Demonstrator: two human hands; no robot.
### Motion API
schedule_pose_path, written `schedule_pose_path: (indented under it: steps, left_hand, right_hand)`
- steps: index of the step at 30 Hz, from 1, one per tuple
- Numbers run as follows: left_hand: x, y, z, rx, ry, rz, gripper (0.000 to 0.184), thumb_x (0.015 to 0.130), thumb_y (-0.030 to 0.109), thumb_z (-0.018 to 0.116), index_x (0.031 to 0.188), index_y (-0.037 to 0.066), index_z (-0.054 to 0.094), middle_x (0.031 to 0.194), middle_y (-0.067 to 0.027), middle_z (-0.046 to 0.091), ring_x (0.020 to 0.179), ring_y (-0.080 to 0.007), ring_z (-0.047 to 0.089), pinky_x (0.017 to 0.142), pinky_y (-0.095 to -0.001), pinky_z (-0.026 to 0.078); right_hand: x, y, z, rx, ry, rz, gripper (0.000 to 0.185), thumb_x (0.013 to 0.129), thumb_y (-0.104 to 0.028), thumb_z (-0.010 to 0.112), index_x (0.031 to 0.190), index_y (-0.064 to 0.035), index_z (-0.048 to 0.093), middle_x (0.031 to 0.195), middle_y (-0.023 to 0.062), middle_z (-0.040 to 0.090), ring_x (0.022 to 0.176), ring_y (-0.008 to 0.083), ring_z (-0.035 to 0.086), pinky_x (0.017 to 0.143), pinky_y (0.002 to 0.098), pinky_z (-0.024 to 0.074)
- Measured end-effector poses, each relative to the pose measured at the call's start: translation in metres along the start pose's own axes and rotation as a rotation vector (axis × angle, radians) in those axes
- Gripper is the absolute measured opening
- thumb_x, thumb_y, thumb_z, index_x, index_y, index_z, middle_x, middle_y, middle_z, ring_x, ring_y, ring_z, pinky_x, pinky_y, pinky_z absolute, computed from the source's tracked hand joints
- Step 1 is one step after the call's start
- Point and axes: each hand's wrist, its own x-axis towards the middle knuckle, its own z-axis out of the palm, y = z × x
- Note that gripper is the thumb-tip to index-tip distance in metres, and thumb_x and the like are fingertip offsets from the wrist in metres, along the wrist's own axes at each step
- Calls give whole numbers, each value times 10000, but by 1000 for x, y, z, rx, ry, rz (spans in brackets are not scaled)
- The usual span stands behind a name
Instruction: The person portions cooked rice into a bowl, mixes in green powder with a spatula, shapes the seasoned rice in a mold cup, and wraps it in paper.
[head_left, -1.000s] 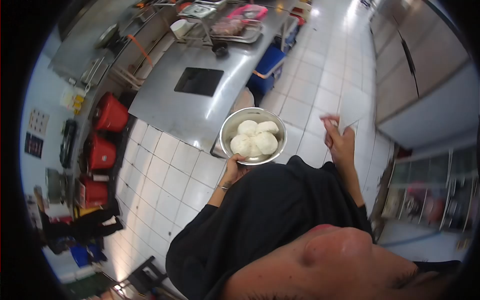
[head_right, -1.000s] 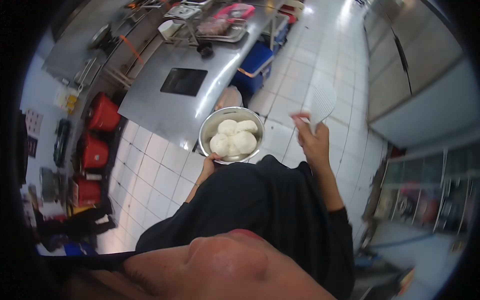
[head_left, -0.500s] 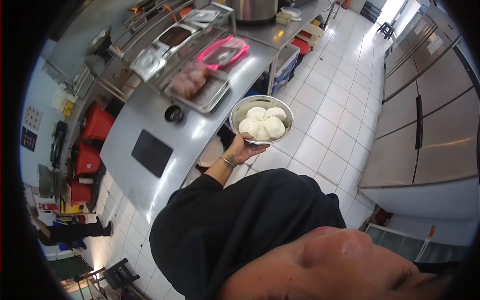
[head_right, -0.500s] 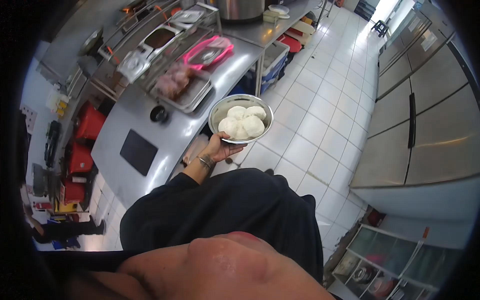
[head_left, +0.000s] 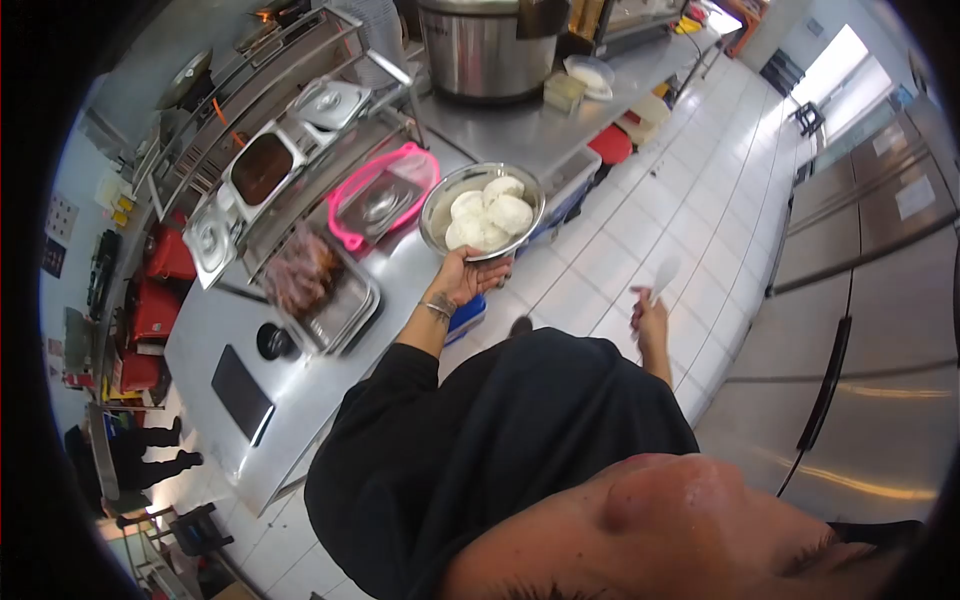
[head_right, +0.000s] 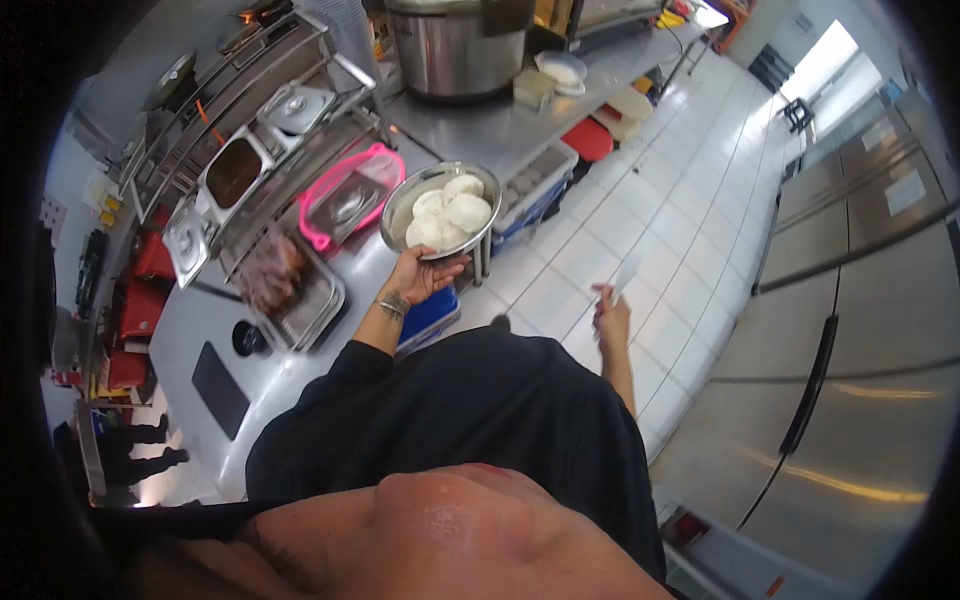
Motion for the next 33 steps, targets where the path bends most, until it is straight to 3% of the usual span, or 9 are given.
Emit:
schedule_pose_path:
  steps: [3,6,9,12,15,19,25,28,33]
  left_hand:
    - [71,31,0,-79,27,24,537,909,258,355,1346,-34,461,1222,-192,640,1024,-243,685,755,-319,582]
    - [132,55,7,-39,141,87,505,909,256,363,1294,-43,497,1171,-164,668,1036,-240,681,758,-305,572]
    - [181,74,10,-107,235,112,480,903,229,380,1274,-55,490,1145,-163,673,1013,-255,689,731,-317,577]
    - [214,89,23,-149,341,178,483,882,190,393,1301,-48,423,1120,-169,661,1000,-265,689,721,-314,546]
    - [242,92,32,-173,526,209,487,878,206,401,1297,-41,418,1144,-171,643,1000,-277,688,722,-333,540]
    - [275,78,47,-211,689,331,487,869,268,442,1284,14,442,1163,-154,635,981,-275,689,741,-339,517]
    - [311,54,50,-262,915,486,449,874,377,541,1234,111,522,1093,4,641,952,-166,625,717,-291,425]
    - [310,54,62,-350,941,560,363,858,387,556,1126,144,587,1033,11,645,854,-134,586,716,-289,424]
    - [308,58,72,-377,1021,561,405,858,404,553,1172,149,551,1102,13,627,951,-131,572,741,-323,431]
  right_hand:
    - [72,16,19,-250,12,-80,351,950,-387,605,972,-55,716,567,-48,410,441,65,347,444,251,296]
    - [141,9,24,-296,-75,-30,338,907,-381,656,934,-53,733,568,6,497,481,96,435,483,295,366]
    - [227,-20,41,-533,-35,-360,324,867,-368,693,940,-54,730,594,69,579,540,158,529,549,335,429]
    - [318,-82,82,-691,-222,-636,292,847,-323,702,1014,-85,713,845,130,675,785,318,651,685,376,491]
    - [404,-143,140,-830,-415,-884,400,797,-205,704,1187,-152,636,1149,79,610,978,315,633,800,411,515]
    - [495,-182,209,-974,-494,-1026,353,765,-137,679,1116,-136,646,1074,80,609,824,317,661,707,418,535]
    - [557,-172,237,-841,-735,-1350,187,687,-36,632,863,-79,586,898,61,573,667,298,636,573,400,509]
    - [549,-192,238,-750,-805,-1262,193,691,-35,645,869,-75,582,903,62,570,657,294,631,569,400,507]
    - [552,-231,221,-586,-807,-1244,252,679,-12,675,902,-71,572,922,65,590,708,305,632,587,395,496]
